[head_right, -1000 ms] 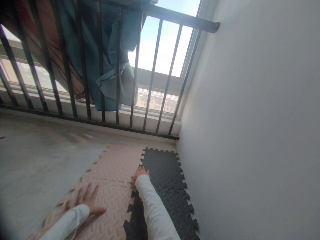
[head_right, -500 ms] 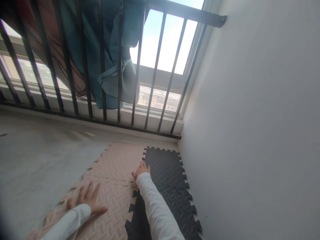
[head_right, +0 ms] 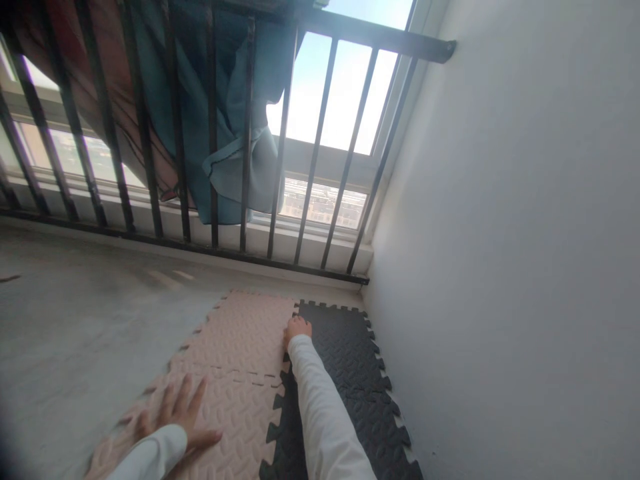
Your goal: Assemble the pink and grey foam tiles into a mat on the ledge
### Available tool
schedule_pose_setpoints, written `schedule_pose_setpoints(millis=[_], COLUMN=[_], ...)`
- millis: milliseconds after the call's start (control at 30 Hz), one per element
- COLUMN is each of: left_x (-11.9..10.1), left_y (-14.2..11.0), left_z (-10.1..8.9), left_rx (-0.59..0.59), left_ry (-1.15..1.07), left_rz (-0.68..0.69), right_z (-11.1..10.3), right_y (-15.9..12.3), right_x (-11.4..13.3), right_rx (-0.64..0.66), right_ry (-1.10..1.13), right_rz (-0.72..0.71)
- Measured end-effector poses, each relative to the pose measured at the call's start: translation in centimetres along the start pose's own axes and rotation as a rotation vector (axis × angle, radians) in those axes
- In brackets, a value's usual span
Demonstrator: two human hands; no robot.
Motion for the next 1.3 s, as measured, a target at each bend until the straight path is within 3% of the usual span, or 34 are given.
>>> schedule_pose_setpoints(millis=[233,467,633,933,1167,1300], left_x=[-0.1,0.2,0.1,0.0,0.0,-0.1], left_y=[-0.3,0.3,0.0,-0.1,-0.1,-0.6], left_z=[-0.4,0.6,0.1,0.1,0.2,-0.4], left_rx=[0.056,0.049,0.069,0.069,0.057,0.025], left_ry=[0.05,-0.008,-0.005,-0.022,-0.005,-0.018], left_rz=[-0.033,-0.028,-0.019,-0.019,-0.022,-0.002], right_z=[-0.2,0.0,0.9,2.5,2.2,2.2], right_y=[2.9,2.9,2.6,1.3,4.1,4.4], right_x=[-1.0,-1.8,-2.0,-2.8,-2.3,-1.8], right_rx=[0.009,-0.032,-0.076,0.08,0.136,0.146], right_ry=[-0.008,-0.013,0.018,0.105,0.1,0.063], right_rz=[0.038,0.074,0.104,0.057,-0.031,-0.011])
Point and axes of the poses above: each hand's wrist, its own y-axis towards the middle knuckle, its own z-axis out of the palm, x = y × z, the point moved 7 cm from there along y, towards the middle knuckle, and after that the axes turned 2 degrees about -z, right-handed, at the moved point
